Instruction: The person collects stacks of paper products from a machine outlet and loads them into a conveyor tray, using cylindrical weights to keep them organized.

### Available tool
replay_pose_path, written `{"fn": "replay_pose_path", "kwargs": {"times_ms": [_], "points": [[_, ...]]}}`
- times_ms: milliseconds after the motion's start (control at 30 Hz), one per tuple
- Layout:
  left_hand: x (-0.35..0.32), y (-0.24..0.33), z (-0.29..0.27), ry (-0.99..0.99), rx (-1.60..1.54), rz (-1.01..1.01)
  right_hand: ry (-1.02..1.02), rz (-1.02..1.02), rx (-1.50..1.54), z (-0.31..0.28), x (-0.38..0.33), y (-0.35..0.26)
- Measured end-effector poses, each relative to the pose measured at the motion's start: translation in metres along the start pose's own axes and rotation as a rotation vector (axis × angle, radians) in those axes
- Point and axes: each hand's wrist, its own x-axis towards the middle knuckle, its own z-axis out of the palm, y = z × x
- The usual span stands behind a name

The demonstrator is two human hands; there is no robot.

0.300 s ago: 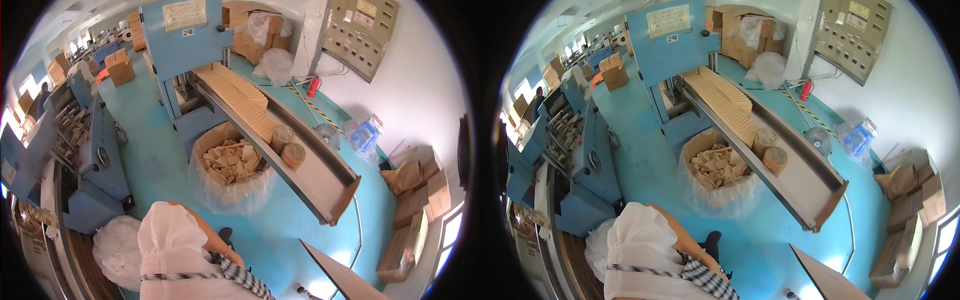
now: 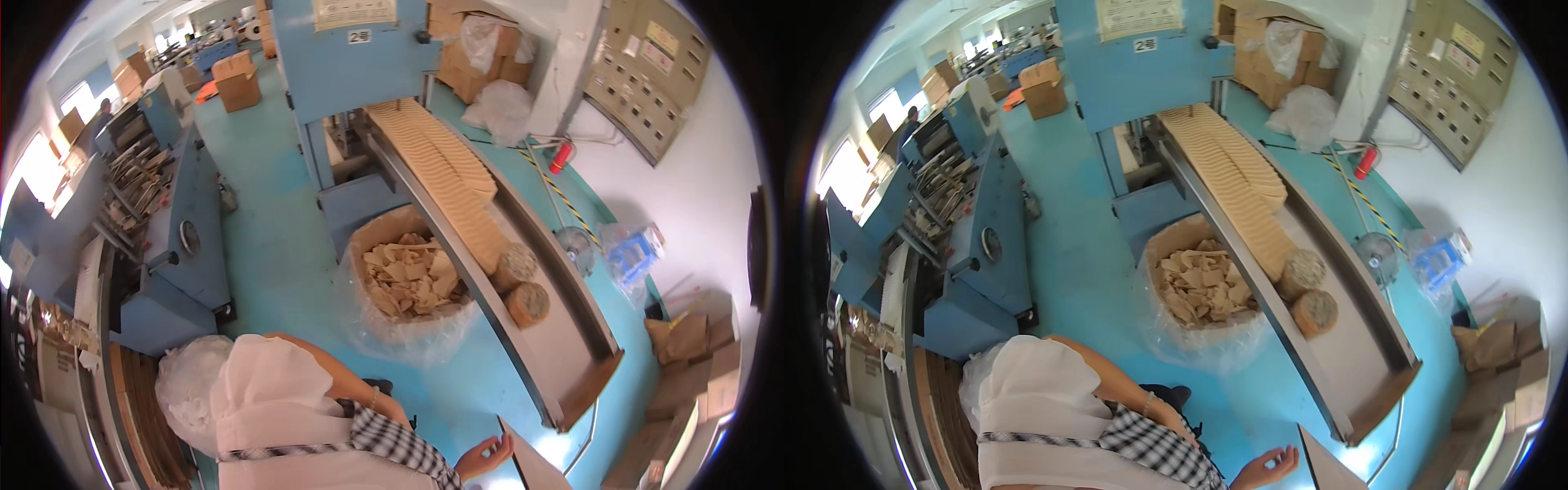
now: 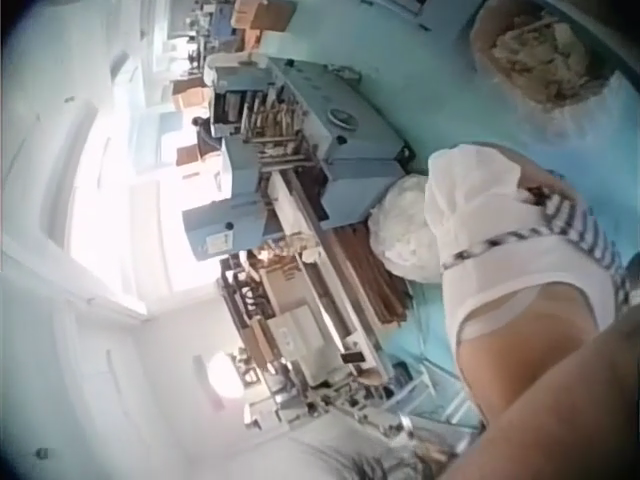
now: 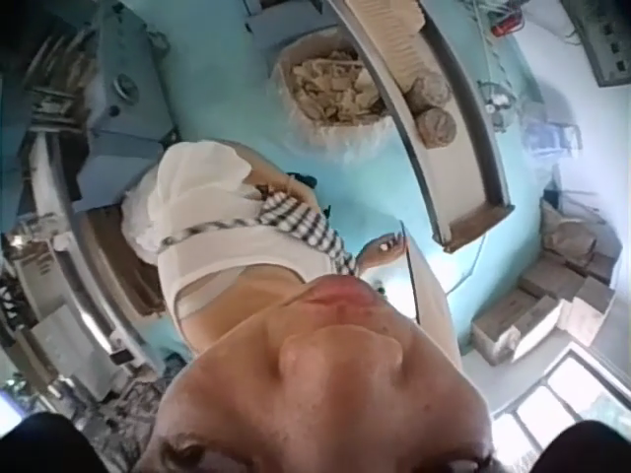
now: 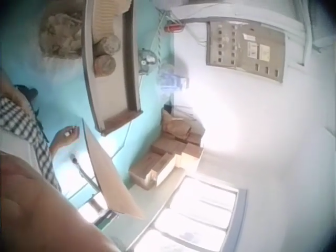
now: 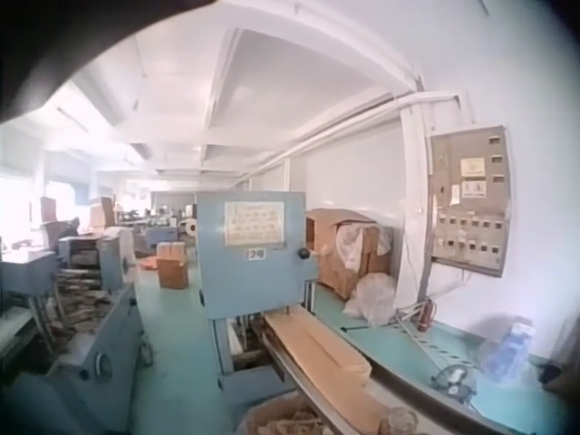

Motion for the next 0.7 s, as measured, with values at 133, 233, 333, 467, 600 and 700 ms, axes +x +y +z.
{"fn": "replay_pose_path", "kwargs": {"times_ms": [133,233,333,467,600,700], "points": [[0.207,0.279,-0.216,0.008,-0.54,0.532,-0.331,-0.295,0.077,0.084,0.037,-0.051],[0.17,0.363,-0.264,-0.036,-0.791,0.766,-0.355,-0.46,0.105,0.12,0.072,-0.097],[0.16,0.388,-0.31,0.094,-0.451,0.27,-0.308,-0.371,0.171,0.15,0.098,-0.128],[0.194,0.358,-0.314,0.721,-0.221,0.32,-0.223,-0.391,-0.08,0.168,0.138,-0.148],[0.199,0.384,-0.395,1.025,-0.101,0.367,-0.353,-0.288,-0.132,0.18,0.176,-0.172],[0.219,0.393,-0.453,1.245,0.033,0.305,-0.527,-0.271,-0.058,0.182,0.197,-0.163]]}}
